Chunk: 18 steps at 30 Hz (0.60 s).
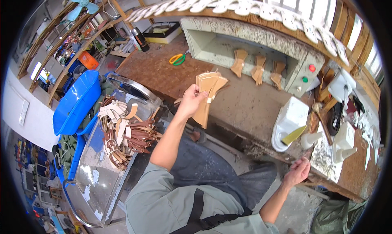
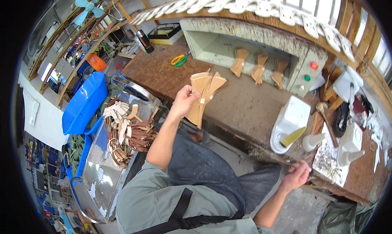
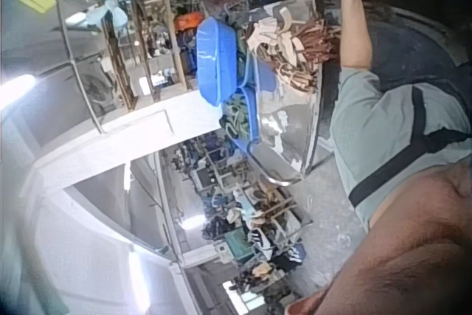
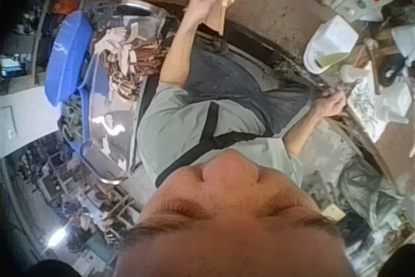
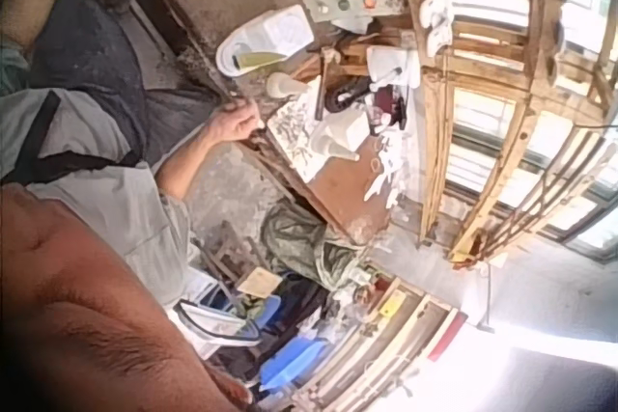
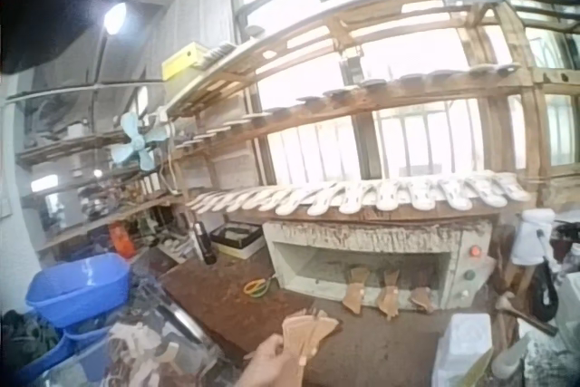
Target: The recorder is applying adhesive to small leather shoe components and stacking them.
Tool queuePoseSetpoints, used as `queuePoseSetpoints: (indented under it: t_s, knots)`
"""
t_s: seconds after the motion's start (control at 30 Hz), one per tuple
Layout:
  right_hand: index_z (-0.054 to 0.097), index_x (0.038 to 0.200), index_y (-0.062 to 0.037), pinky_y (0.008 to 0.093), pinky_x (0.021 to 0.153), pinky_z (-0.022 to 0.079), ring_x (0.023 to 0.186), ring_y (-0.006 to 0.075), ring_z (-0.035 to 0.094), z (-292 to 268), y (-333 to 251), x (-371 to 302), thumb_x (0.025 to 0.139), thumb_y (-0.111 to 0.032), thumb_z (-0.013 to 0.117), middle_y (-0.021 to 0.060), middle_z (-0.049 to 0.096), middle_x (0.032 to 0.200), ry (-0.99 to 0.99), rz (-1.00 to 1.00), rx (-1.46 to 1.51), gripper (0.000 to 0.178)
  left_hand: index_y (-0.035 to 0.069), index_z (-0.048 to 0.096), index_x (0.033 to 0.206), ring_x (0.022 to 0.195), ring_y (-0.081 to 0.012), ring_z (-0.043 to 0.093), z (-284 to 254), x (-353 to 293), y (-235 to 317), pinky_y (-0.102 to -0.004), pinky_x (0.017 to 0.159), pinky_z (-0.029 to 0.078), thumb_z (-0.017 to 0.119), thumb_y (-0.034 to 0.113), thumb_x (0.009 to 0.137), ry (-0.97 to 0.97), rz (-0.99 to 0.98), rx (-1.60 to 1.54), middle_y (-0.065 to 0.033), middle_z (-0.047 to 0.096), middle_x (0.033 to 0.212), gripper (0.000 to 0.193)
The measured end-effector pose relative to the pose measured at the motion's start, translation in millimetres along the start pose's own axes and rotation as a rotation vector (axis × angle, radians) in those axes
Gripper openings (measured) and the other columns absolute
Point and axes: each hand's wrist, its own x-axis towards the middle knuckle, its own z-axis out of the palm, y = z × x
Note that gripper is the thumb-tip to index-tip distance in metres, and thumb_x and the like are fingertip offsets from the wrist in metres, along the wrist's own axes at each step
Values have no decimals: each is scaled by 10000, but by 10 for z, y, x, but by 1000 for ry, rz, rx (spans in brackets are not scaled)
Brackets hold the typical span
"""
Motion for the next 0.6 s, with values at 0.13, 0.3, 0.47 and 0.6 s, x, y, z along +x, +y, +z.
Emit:
queuePoseSetpoints:
  t_s: [0.13,0.3,0.47,0.6]
  knots:
    - [583,1063,8,197,597,449,680,72,538,534,-431,-534,837,-85,599,31,594,826,-653,399,-1,245,-9,395,1207,831,-191,610,456,-912,683,-321,708,528,539,107,864,-452,-250,-508,-113,577,1040,390]
    - [489,1189,4,283,833,454,958,135,551,1166,-369,-766,816,-133,664,54,575,1052,-918,626,228,434,-3,408,1210,908,-121,567,794,-1596,717,-272,741,497,555,91,877,-393,-183,-532,-78,569,1047,376]
    - [543,1110,14,264,815,467,906,111,574,1053,-348,-929,837,-78,636,56,608,1028,-866,652,390,303,-12,479,1172,867,-76,531,770,-1777,796,-237,760,449,511,161,927,-484,-106,-229,-37,584,957,302]
    - [542,1103,23,263,826,468,923,117,578,1083,-423,-1020,825,-23,630,65,614,1023,-791,648,407,296,-24,440,1211,954,-140,538,766,-1825,714,-284,831,435,428,207,959,-486,-86,-385,-89,567,1035,342]
